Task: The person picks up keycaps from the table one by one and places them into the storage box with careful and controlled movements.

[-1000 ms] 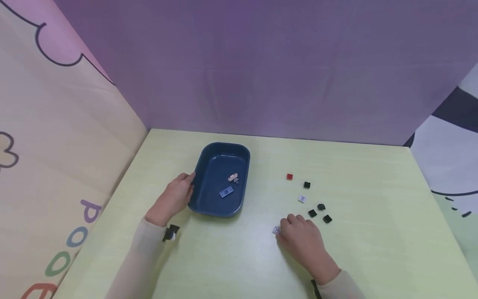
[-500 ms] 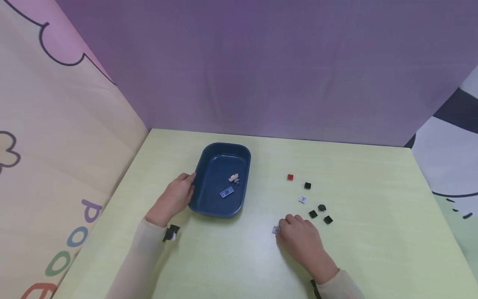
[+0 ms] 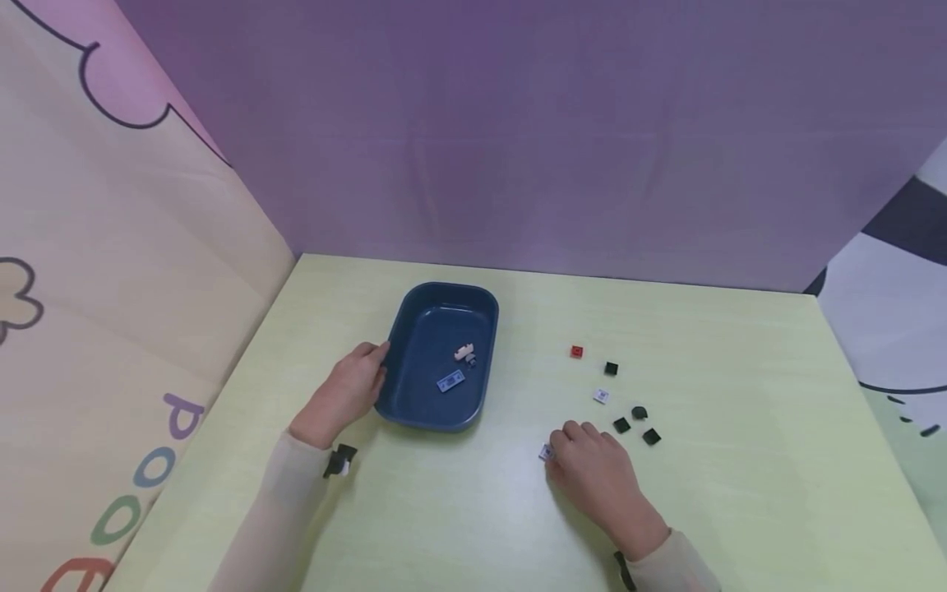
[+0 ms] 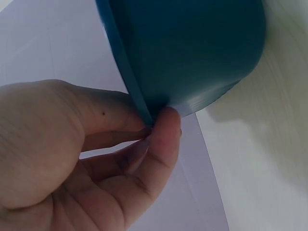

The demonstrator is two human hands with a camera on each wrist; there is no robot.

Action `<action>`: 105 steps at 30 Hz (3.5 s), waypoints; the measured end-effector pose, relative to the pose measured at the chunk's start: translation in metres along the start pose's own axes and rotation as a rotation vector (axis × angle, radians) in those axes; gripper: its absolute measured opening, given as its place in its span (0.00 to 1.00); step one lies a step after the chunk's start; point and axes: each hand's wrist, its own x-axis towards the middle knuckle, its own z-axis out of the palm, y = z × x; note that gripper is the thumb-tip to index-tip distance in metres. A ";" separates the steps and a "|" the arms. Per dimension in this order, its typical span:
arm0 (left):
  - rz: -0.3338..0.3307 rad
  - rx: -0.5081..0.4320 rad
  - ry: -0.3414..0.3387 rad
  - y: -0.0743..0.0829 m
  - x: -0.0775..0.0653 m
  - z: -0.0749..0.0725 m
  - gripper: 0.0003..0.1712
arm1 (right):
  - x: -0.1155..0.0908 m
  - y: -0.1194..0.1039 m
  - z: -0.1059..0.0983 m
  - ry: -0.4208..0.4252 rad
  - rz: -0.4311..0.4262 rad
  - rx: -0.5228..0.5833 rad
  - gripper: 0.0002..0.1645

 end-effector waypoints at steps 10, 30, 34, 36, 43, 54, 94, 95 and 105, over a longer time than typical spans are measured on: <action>-0.020 -0.003 -0.023 0.001 0.001 -0.002 0.25 | 0.049 -0.010 -0.034 0.097 -0.078 0.004 0.13; -0.028 -0.011 -0.021 0.002 0.001 -0.001 0.25 | 0.115 -0.033 -0.032 0.070 -0.070 0.070 0.15; -0.023 -0.003 -0.017 0.001 0.001 0.000 0.25 | 0.111 -0.022 -0.033 0.063 -0.031 0.079 0.17; -0.018 0.001 -0.012 0.001 0.000 0.000 0.25 | 0.109 -0.010 -0.033 0.066 -0.012 0.079 0.16; -0.012 -0.008 0.003 0.001 0.000 0.000 0.24 | 0.101 0.049 -0.028 0.040 0.085 0.117 0.14; -0.024 -0.012 -0.018 0.000 0.001 0.001 0.25 | 0.099 0.093 -0.016 -0.117 0.232 0.123 0.14; -0.012 -0.014 0.010 -0.001 0.001 0.002 0.25 | 0.138 -0.001 -0.039 0.017 0.008 0.123 0.12; -0.013 -0.016 0.010 -0.001 0.001 0.002 0.25 | 0.139 -0.003 -0.039 0.013 0.004 0.126 0.12; -0.045 -0.031 -0.016 0.000 0.001 0.001 0.26 | 0.147 -0.013 -0.030 -0.018 -0.018 0.149 0.13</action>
